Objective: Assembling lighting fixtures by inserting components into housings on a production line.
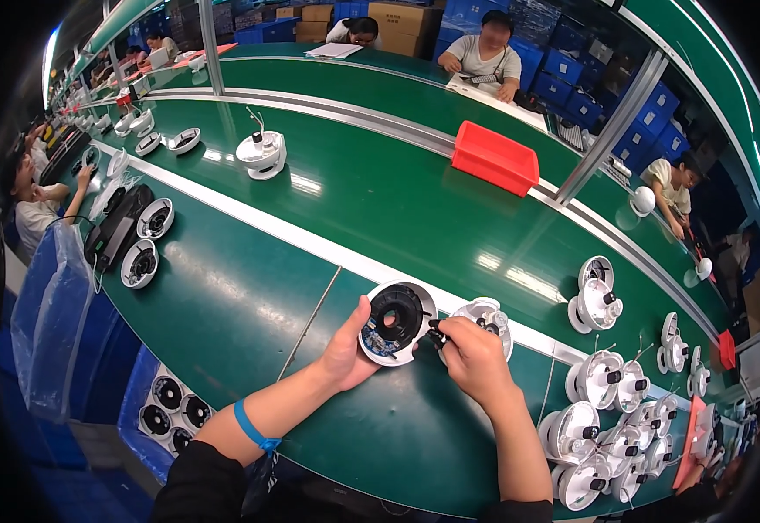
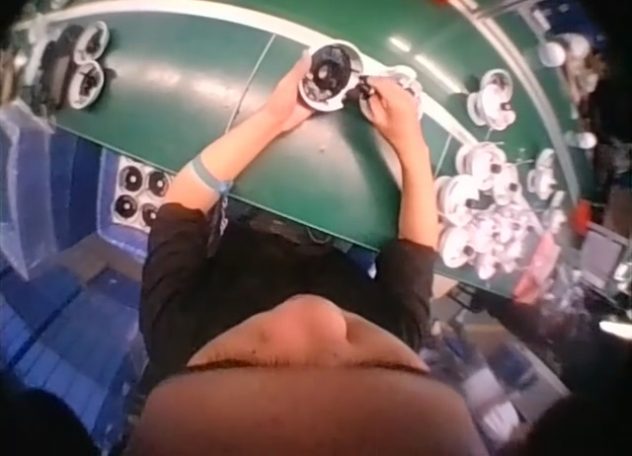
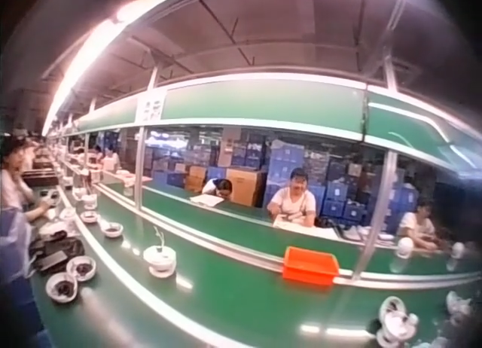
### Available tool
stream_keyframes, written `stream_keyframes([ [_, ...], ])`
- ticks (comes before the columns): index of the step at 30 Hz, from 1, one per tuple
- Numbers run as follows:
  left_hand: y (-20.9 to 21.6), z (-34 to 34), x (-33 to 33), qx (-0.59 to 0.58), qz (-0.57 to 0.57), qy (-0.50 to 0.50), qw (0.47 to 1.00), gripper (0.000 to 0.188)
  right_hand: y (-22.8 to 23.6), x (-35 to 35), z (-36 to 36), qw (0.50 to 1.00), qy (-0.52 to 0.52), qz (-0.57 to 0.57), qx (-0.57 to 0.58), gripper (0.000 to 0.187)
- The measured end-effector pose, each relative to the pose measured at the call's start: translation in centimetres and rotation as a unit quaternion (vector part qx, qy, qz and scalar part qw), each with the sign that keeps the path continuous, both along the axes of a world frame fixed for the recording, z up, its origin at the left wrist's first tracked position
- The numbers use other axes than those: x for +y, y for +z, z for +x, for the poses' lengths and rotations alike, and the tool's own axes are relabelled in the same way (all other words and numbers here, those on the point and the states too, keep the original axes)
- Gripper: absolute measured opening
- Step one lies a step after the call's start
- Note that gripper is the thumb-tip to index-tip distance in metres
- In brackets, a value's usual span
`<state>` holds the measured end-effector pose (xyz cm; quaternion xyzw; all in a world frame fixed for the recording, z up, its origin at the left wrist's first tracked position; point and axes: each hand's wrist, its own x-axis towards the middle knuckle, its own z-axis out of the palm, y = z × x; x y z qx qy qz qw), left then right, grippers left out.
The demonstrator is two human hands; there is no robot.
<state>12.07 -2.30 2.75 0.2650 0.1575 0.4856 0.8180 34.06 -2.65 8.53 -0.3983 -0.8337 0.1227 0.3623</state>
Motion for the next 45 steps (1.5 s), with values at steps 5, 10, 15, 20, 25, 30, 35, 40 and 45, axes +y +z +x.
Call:
stream_keyframes([
  [5, -0.2, 0.1, 0.4, -0.005, 0.025, -0.012, 1.0, 0.075, 0.3, -0.3, -0.7, 0.996, 0.01, 0.076, -0.049, 0.024],
  [10, 0.2, 0.3, -0.2, 0.002, 0.071, 0.004, 0.997, 0.073, 0.2, -1.6, -2.2, 0.987, 0.019, 0.08, -0.137, 0.026],
  [15, 0.6, 0.3, -0.6, 0.035, 0.205, 0.029, 0.978, 0.088, 0.5, -2.1, -2.7, 0.972, 0.022, 0.097, -0.215, 0.03],
  [20, 1.4, 0.3, -1.0, 0.07, 0.234, 0.032, 0.969, 0.098, 0.5, -2.1, -2.9, 0.957, 0.036, 0.141, -0.251, 0.026],
  [25, 1.3, 0.5, -1.2, 0.146, 0.282, 0.044, 0.947, 0.113, 0.7, -2.5, -3.0, 0.949, 0.037, 0.118, -0.291, 0.026],
  [30, 1.7, 0.2, -0.8, 0.163, 0.3, 0.014, 0.94, 0.114, 0.3, -1.7, -2.4, 0.959, 0.03, 0.136, -0.246, 0.019],
  [35, 1.9, 0.0, -0.8, 0.147, 0.299, 0.006, 0.943, 0.106, -0.7, -1.4, -2.1, 0.984, -0.005, 0.118, -0.135, 0.012],
  [40, 1.7, 0.1, -0.8, 0.139, 0.297, -0.008, 0.945, 0.106, -0.1, -2.2, -2.3, 0.989, -0.026, 0.063, -0.133, 0.014],
  [45, 0.3, 0.3, -0.7, 0.004, 0.164, 0.019, 0.986, 0.092, 1.6, -2.1, -3.7, 0.996, 0.045, -0.054, 0.06, 0.028],
])
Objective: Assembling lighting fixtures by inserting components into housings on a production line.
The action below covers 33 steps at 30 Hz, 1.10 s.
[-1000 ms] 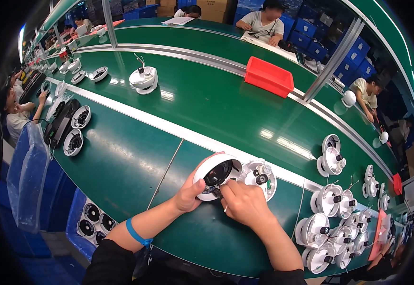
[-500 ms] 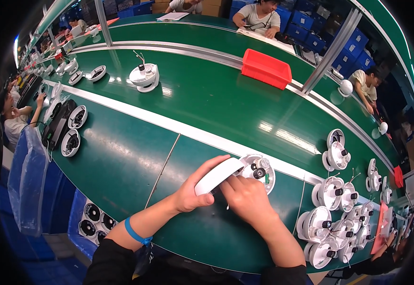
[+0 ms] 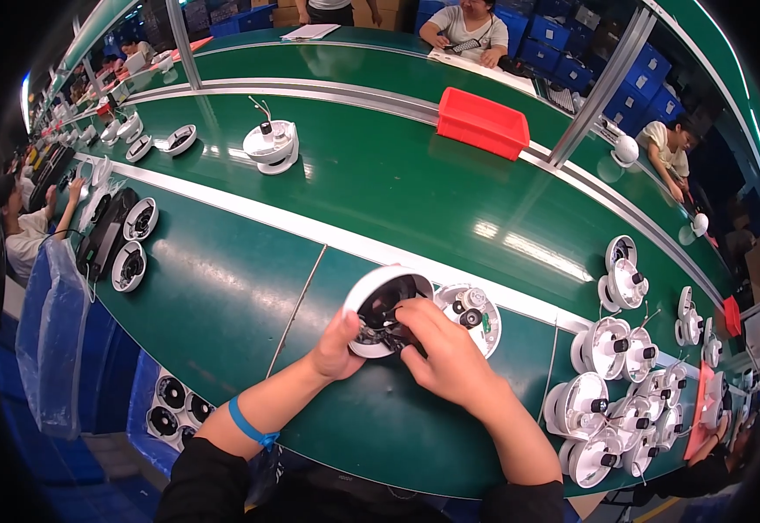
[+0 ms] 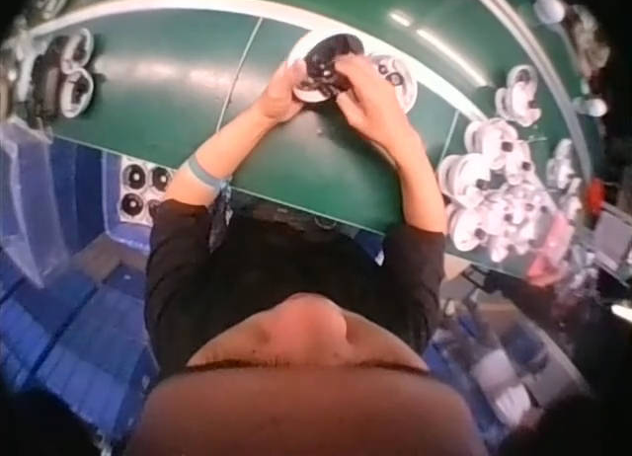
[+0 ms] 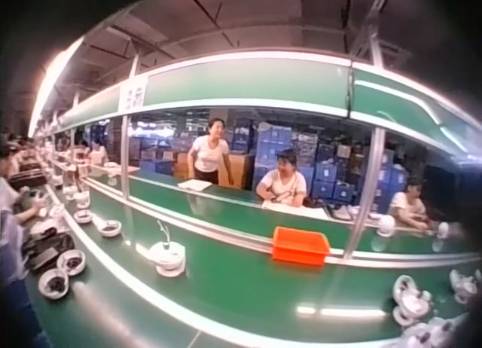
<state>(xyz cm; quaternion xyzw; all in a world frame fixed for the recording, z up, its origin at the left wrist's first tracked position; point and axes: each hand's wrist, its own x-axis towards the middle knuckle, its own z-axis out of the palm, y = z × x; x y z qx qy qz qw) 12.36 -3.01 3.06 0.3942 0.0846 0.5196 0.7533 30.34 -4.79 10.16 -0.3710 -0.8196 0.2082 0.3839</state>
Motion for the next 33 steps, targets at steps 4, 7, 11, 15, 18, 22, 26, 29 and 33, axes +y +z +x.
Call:
stream_keyframes([
  [4, -1.0, -0.4, 0.5, -0.053, -0.089, -0.028, 0.994, 0.076, -1.4, 0.7, 1.3, 0.999, 0.038, 0.028, -0.025, 0.03],
  [7, -1.3, 0.2, 0.3, -0.026, -0.071, -0.023, 0.997, 0.079, -1.5, 0.2, 0.5, 0.991, 0.024, 0.099, -0.082, 0.028],
  [11, -0.8, 0.5, 0.4, 0.038, -0.005, 0.006, 0.999, 0.089, -1.7, -0.4, 0.0, 0.973, 0.009, 0.169, -0.156, 0.031],
  [15, -0.9, 0.8, 0.6, 0.044, 0.019, 0.032, 0.998, 0.092, -1.8, -0.4, -0.3, 0.971, -0.002, 0.172, -0.167, 0.031],
  [18, 0.0, 0.8, 0.1, 0.123, 0.057, 0.066, 0.989, 0.111, -1.8, -0.7, -0.3, 0.963, -0.016, 0.195, -0.185, 0.026],
  [22, 0.1, 0.7, 0.3, 0.149, 0.083, 0.081, 0.982, 0.114, -1.6, -0.7, -0.5, 0.96, -0.012, 0.192, -0.205, 0.018],
  [26, 0.2, 0.6, 0.5, 0.175, 0.111, 0.067, 0.976, 0.116, -1.5, -0.2, 0.0, 0.961, 0.012, 0.186, -0.203, 0.013],
  [29, 0.2, 0.7, 0.4, 0.177, 0.125, 0.065, 0.974, 0.116, -1.7, 0.1, 0.4, 0.965, 0.023, 0.175, -0.195, 0.015],
  [33, -0.2, 0.6, 1.0, 0.173, 0.11, 0.053, 0.977, 0.107, -0.8, 0.8, 1.0, 0.979, -0.052, 0.139, -0.138, 0.024],
])
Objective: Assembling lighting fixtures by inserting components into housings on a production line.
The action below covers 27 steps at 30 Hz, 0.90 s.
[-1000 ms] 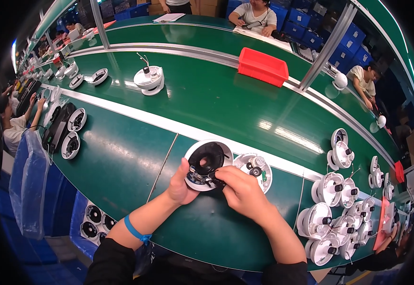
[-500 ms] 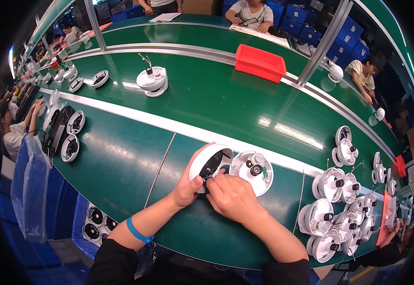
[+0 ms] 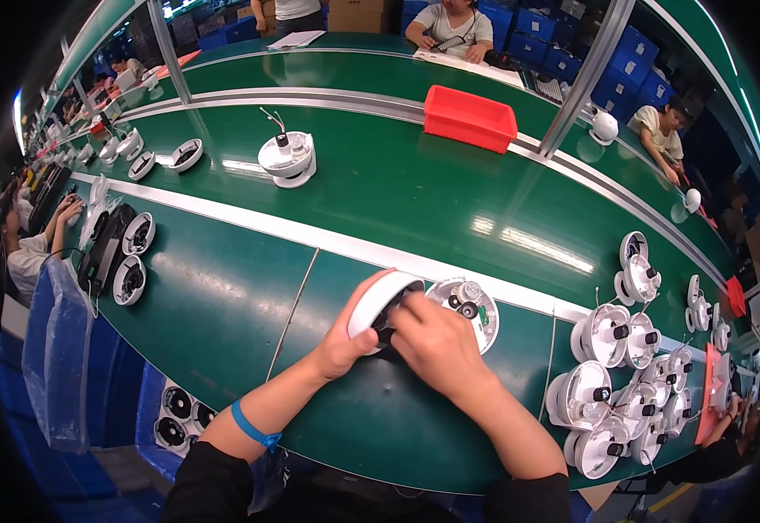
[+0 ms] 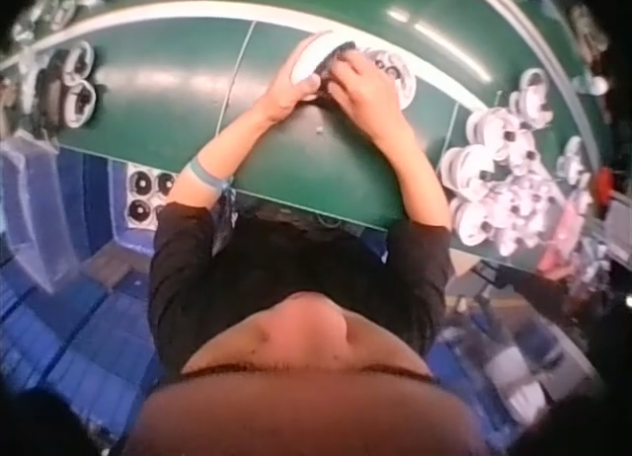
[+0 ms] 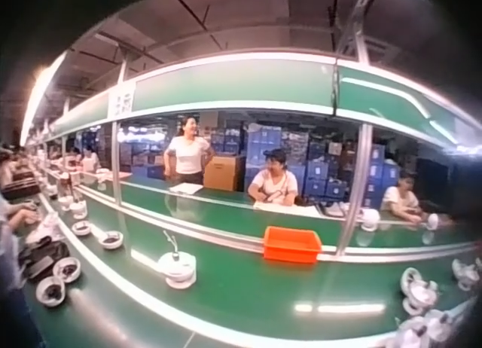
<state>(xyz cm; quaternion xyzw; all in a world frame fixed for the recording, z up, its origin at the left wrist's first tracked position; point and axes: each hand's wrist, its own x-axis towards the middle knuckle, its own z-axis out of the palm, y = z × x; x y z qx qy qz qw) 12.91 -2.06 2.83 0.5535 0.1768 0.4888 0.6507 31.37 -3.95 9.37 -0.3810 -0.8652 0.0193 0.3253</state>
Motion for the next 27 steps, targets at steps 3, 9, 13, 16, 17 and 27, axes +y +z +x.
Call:
stream_keyframes([
  [3, -0.1, -0.1, 0.0, -0.115, -0.148, -0.037, 0.982, 0.081, -0.4, 0.0, 0.5, 0.972, -0.058, -0.159, 0.163, 0.025],
  [9, -0.6, -0.2, 0.9, -0.217, -0.272, -0.099, 0.932, 0.081, -1.6, 0.4, 1.2, 0.957, -0.097, -0.174, 0.212, 0.028],
  [13, 0.4, 0.8, 0.6, -0.16, -0.276, -0.008, 0.948, 0.081, -1.7, 0.1, 1.4, 0.924, -0.098, -0.291, 0.228, 0.03],
  [16, -0.2, 0.5, 0.2, -0.112, -0.229, 0.002, 0.967, 0.079, -0.9, -0.2, 0.4, 0.985, -0.001, -0.126, 0.119, 0.025],
  [17, 0.0, 0.8, 0.1, -0.111, -0.214, -0.008, 0.97, 0.08, -1.2, -0.6, 0.1, 0.986, 0.006, -0.124, 0.111, 0.021],
  [27, -0.1, 1.0, 0.0, -0.024, -0.106, 0.032, 0.994, 0.073, -1.6, -0.4, -0.3, 0.993, 0.046, 0.074, -0.085, 0.011],
])
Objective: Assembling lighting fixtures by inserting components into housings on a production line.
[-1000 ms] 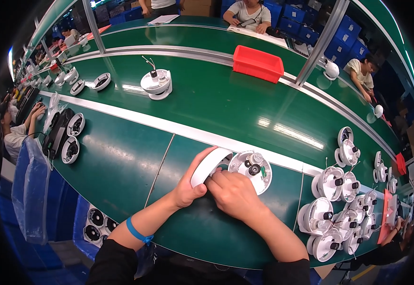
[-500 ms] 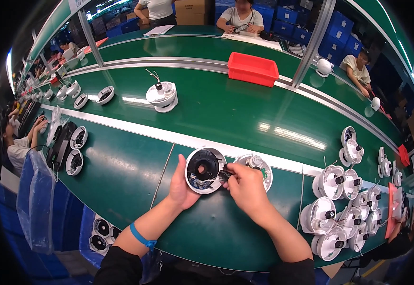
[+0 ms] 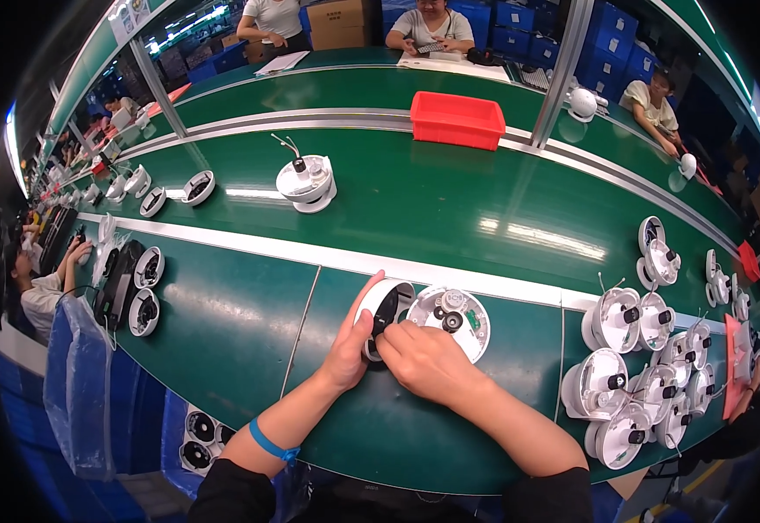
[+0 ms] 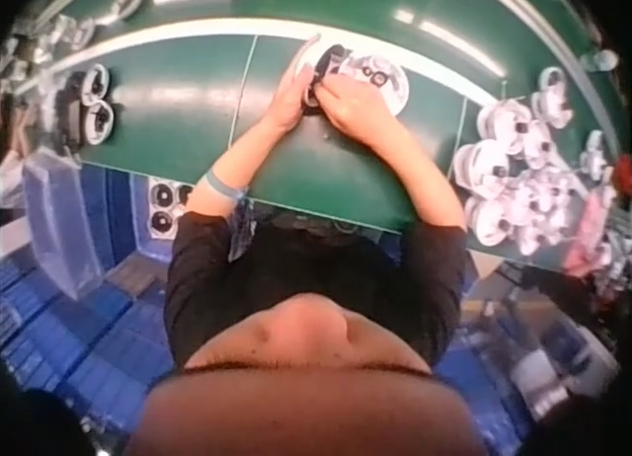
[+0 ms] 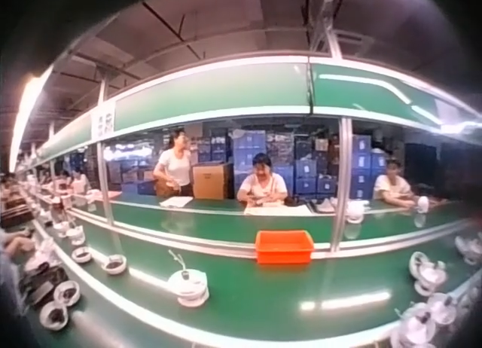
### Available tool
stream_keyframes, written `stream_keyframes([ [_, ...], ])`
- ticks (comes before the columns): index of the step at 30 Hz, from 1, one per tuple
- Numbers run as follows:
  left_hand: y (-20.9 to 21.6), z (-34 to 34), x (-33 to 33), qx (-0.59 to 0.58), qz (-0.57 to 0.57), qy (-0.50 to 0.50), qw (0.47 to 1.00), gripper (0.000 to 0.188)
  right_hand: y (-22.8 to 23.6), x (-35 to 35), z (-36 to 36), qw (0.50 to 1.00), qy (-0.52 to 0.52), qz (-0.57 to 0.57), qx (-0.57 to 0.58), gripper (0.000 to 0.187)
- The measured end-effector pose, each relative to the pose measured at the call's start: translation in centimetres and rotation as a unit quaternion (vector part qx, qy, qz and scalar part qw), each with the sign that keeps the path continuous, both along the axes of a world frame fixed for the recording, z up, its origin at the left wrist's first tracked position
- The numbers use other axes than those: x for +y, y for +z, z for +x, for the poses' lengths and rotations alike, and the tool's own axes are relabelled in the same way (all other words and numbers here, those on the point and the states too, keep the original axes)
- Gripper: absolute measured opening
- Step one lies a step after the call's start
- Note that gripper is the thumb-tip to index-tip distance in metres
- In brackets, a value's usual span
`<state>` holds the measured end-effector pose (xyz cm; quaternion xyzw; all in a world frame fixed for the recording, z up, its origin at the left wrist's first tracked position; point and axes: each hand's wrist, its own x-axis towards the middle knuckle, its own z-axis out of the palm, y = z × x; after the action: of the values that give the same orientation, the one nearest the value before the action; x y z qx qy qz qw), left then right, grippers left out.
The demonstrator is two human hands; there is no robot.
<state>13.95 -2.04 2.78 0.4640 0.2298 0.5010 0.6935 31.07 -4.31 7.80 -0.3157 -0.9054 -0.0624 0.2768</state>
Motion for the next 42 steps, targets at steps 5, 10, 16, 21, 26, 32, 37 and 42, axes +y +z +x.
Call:
stream_keyframes([
  [5, 0.2, 0.2, -0.2, 0.032, 0.008, -0.015, 0.999, 0.069, 0.2, -0.5, 0.3, 0.999, -0.007, -0.03, -0.014, 0.007],
  [10, 0.4, -0.1, -0.5, 0.127, 0.064, 0.008, 0.99, 0.064, 0.5, -0.5, 0.4, 0.998, 0.001, -0.049, -0.048, 0.005],
  [16, -0.1, -0.3, -0.5, 0.062, 0.079, -0.007, 0.995, 0.08, 0.5, -0.2, 0.1, 0.999, 0.033, -0.011, -0.013, 0.007],
  [21, -0.4, 1.0, -1.2, 0.04, 0.042, 0.064, 0.996, 0.089, 3.0, -2.5, 0.1, 0.985, -0.168, -0.008, 0.034, 0.012],
  [26, -2.0, 0.8, -1.0, 0.053, -0.083, 0.161, 0.982, 0.064, 6.9, -1.5, 4.1, 0.829, -0.223, -0.495, 0.135, 0.041],
  [32, -2.4, -1.5, -2.0, 0.335, 0.175, 0.221, 0.899, 0.11, 3.2, 1.0, 6.8, 0.717, -0.007, -0.598, 0.358, 0.036],
  [37, 4.9, -10.7, -16.9, 0.325, 0.19, -0.057, 0.925, 0.079, 3.6, 3.9, 6.1, 0.762, -0.087, -0.435, 0.471, 0.026],
  [42, -1.5, -26.5, -26.7, 0.072, -0.114, -0.126, 0.983, 0.042, 1.8, 10.9, 9.4, 0.78, -0.174, -0.401, 0.448, 0.038],
])
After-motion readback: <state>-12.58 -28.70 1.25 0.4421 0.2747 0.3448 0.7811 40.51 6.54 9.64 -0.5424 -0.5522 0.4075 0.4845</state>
